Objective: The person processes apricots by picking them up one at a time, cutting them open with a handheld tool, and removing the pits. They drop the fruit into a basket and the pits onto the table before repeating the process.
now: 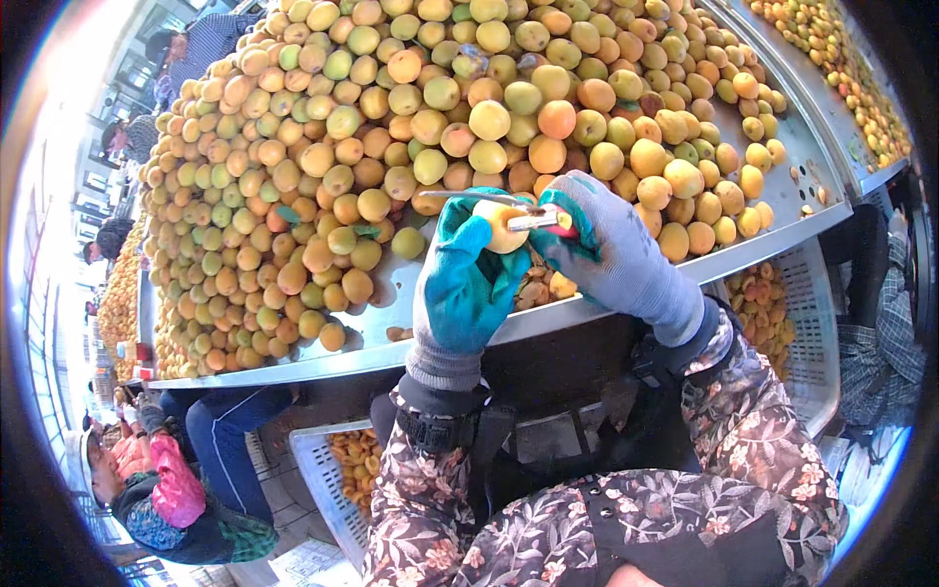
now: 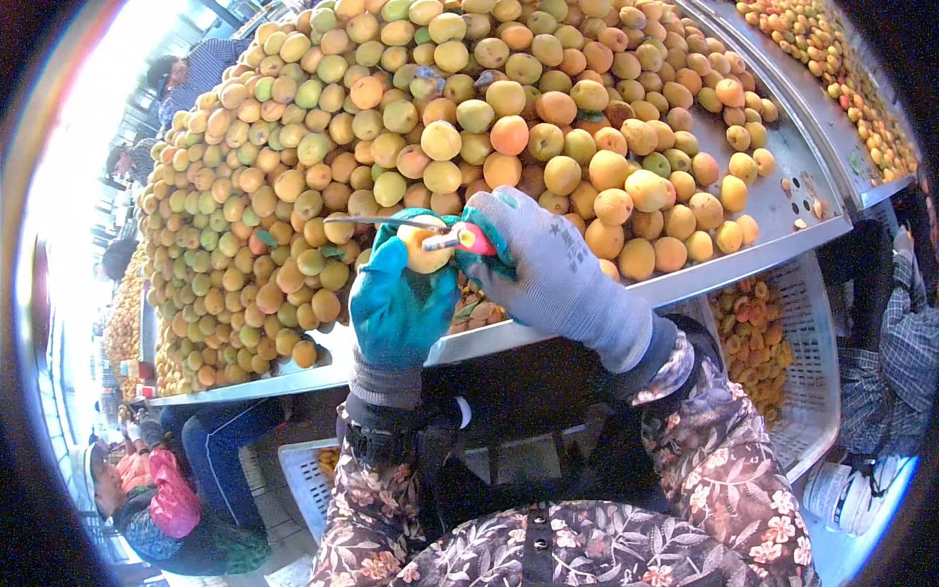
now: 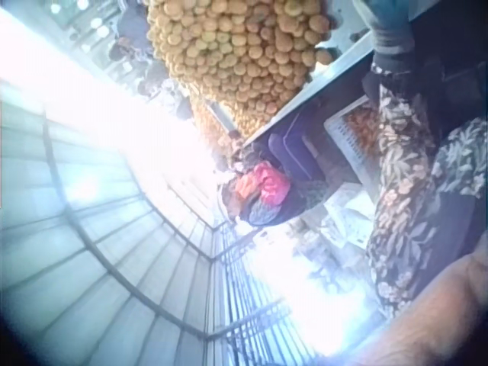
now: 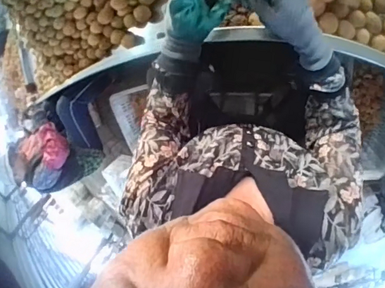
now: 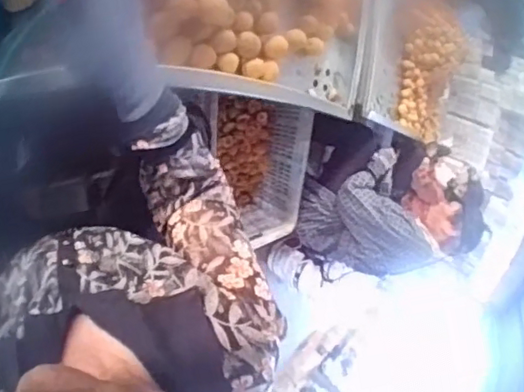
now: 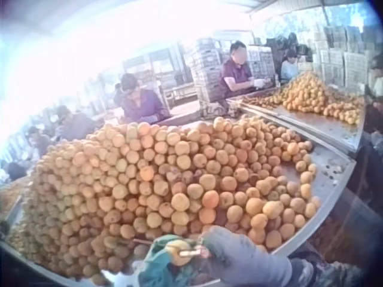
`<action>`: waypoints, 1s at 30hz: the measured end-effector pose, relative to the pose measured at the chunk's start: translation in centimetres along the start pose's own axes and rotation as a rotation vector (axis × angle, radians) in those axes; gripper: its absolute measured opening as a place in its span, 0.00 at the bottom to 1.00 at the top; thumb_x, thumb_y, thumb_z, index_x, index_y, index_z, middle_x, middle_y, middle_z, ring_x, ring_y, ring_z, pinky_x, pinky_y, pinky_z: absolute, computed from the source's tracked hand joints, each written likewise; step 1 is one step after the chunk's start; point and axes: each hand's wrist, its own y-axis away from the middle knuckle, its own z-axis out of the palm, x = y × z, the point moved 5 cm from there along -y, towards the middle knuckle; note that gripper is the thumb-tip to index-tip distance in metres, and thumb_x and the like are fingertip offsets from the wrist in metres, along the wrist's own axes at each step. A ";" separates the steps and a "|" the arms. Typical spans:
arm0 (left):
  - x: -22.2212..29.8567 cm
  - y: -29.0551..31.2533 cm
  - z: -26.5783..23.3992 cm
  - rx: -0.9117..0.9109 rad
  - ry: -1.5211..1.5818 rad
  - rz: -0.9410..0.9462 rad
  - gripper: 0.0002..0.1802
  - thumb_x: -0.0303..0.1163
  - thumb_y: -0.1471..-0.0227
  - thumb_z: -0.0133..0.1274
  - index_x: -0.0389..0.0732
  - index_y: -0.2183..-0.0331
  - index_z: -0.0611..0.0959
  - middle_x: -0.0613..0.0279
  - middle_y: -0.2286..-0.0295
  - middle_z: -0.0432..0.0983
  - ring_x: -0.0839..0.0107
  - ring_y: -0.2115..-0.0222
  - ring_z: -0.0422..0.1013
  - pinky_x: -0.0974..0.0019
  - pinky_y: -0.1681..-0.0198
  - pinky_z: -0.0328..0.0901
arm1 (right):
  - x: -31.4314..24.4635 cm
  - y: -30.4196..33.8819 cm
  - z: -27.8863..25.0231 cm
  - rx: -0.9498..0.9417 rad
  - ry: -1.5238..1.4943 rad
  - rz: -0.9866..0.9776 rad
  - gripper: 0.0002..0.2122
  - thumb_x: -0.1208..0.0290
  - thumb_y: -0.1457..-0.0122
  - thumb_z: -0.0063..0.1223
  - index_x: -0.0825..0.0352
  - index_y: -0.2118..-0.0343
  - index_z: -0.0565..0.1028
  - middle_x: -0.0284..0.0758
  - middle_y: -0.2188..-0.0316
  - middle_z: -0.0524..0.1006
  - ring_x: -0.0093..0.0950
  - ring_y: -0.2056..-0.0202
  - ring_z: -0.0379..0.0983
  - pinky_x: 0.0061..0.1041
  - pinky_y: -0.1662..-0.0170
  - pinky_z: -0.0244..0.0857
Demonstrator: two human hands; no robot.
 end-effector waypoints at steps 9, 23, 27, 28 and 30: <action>-0.4 -0.4 -1.0 0.087 0.288 -0.066 0.20 0.33 0.41 0.44 0.34 0.49 0.69 0.58 0.58 0.68 0.75 0.62 0.69 0.75 0.65 0.70 | 0.4 0.0 1.8 -0.011 0.002 0.038 0.15 0.78 0.53 0.57 0.70 0.62 0.69 0.45 0.67 0.71 0.46 0.65 0.70 0.34 0.62 0.65; 0.4 0.5 -2.8 0.179 -0.334 0.435 0.12 0.19 0.47 0.47 0.36 0.58 0.71 0.56 0.64 0.70 0.68 0.66 0.69 0.70 0.67 0.65 | -0.4 -0.1 5.4 -0.064 0.342 0.152 0.18 0.76 0.54 0.53 0.67 0.58 0.64 0.48 0.65 0.69 0.50 0.65 0.71 0.44 0.67 0.67; 1.8 0.6 -1.6 0.238 -1.100 0.717 0.12 0.28 0.46 0.47 0.36 0.59 0.71 0.52 0.65 0.68 0.64 0.67 0.68 0.65 0.66 0.66 | -0.1 -0.7 5.7 -0.060 0.149 0.205 0.16 0.78 0.52 0.52 0.67 0.59 0.65 0.49 0.66 0.70 0.51 0.63 0.70 0.43 0.65 0.67; 1.8 0.3 -1.8 0.222 -1.110 0.641 0.14 0.32 0.45 0.47 0.37 0.58 0.71 0.49 0.64 0.67 0.63 0.67 0.68 0.63 0.64 0.68 | 0.0 -1.0 5.7 -0.084 0.082 0.205 0.16 0.78 0.52 0.52 0.67 0.58 0.65 0.49 0.66 0.71 0.52 0.63 0.70 0.42 0.65 0.67; 2.0 0.1 -2.2 0.181 -1.052 0.762 0.12 0.25 0.47 0.48 0.37 0.59 0.72 0.50 0.65 0.67 0.60 0.68 0.68 0.63 0.63 0.68 | -0.1 -1.4 5.0 -0.099 -0.053 0.090 0.15 0.77 0.50 0.53 0.66 0.57 0.67 0.44 0.68 0.73 0.43 0.66 0.73 0.35 0.66 0.67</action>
